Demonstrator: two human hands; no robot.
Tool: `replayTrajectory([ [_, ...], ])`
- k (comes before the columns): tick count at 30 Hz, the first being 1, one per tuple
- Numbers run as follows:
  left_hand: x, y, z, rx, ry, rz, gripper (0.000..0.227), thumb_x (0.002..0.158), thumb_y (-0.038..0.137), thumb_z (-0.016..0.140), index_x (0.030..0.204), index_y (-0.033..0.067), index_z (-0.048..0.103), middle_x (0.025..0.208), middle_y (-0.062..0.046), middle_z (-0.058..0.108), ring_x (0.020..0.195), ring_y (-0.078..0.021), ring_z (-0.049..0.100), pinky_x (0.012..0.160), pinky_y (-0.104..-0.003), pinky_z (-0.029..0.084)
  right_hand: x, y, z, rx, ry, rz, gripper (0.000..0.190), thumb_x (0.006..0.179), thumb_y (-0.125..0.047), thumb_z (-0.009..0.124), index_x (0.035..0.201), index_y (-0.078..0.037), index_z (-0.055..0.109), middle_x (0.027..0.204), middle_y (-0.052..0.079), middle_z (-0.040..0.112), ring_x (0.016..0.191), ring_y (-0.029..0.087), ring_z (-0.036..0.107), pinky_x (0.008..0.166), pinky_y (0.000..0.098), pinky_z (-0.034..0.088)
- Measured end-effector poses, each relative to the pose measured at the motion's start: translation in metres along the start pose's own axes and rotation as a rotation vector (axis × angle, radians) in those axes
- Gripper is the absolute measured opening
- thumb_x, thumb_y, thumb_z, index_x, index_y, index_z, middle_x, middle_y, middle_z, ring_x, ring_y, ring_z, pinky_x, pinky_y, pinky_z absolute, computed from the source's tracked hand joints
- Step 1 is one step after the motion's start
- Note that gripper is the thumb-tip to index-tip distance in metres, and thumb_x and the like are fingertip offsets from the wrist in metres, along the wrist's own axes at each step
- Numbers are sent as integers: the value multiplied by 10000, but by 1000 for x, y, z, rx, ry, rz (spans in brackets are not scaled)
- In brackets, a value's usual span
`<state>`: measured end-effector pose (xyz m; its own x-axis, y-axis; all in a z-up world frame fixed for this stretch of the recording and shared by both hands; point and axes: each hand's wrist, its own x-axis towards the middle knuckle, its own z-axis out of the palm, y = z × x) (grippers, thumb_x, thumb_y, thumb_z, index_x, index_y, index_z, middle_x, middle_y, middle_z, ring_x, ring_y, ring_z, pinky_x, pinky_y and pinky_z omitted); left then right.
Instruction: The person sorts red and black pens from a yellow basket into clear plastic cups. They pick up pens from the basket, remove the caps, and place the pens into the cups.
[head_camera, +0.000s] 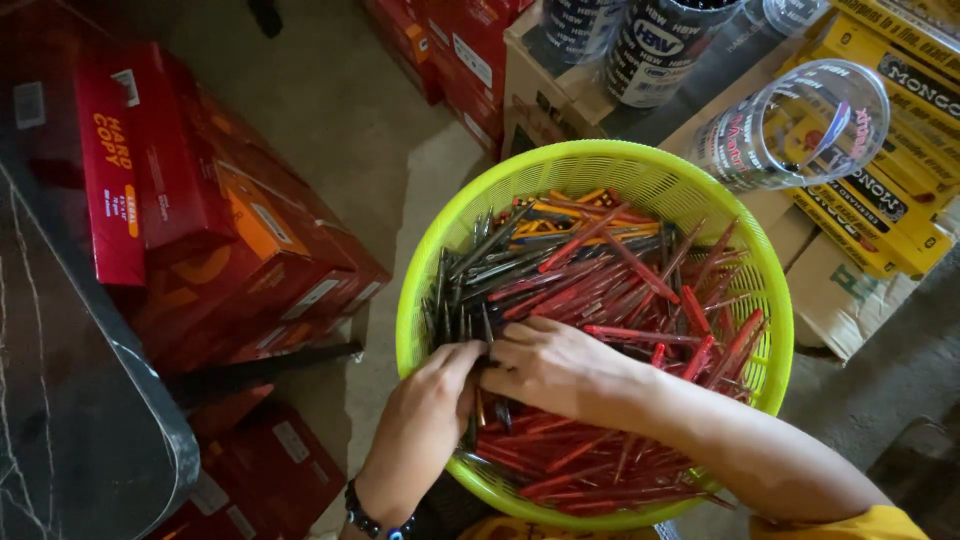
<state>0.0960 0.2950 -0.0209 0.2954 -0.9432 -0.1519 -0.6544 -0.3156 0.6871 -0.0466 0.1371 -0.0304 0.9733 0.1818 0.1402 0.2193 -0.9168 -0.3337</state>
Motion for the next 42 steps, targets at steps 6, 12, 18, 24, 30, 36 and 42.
replayTrajectory([
  [6,15,5,-1,-156,213,192,327,895,46,683,1220,14,658,1200,-177,712,1101,-382,687,919,-443,546,-10,20,-31,440,168,174,216,944,-118,668,1148,-53,638,993,133,669,959,314,677,846,420,553],
  [12,27,24,1,-206,198,47,235,919,112,701,1143,45,713,1015,-157,739,934,-339,713,790,-420,552,-22,29,-30,808,324,464,211,958,-83,711,1151,-25,651,1016,93,750,927,174,735,787,320,595],
  [18,34,22,12,-588,-28,-31,215,1000,128,599,1198,53,637,1025,-67,730,892,-168,754,739,-322,599,-29,33,-35,1046,586,518,366,956,22,720,1299,-12,594,1109,28,672,1025,76,642,845,264,560],
  [24,57,31,19,-800,-165,-4,276,1006,114,605,1276,58,615,967,-45,706,874,-107,697,756,-289,599,-47,27,-55,1009,903,599,664,946,38,748,1516,-62,423,1035,5,663,909,27,597,738,195,483],
  [30,108,100,-12,-462,-75,334,237,990,148,651,1188,30,706,1064,-91,770,969,-186,772,826,-310,598,-77,22,-101,640,1379,708,425,955,-6,680,1343,-25,507,984,133,769,759,153,741,555,250,546],
  [36,158,160,7,-322,197,865,238,1086,135,613,1299,39,656,1263,-155,722,1179,-307,720,1058,-388,553,-133,22,-97,31,1571,580,345,1178,47,745,1412,-30,503,1073,79,608,919,135,615,829,234,517],
  [42,189,204,37,-489,107,864,259,1084,136,599,1330,73,650,1200,-167,739,1125,-312,745,966,-365,599,-152,48,-95,-256,1527,689,200,1153,74,730,1306,-2,626,1258,108,642,1092,158,692,872,258,579],
])
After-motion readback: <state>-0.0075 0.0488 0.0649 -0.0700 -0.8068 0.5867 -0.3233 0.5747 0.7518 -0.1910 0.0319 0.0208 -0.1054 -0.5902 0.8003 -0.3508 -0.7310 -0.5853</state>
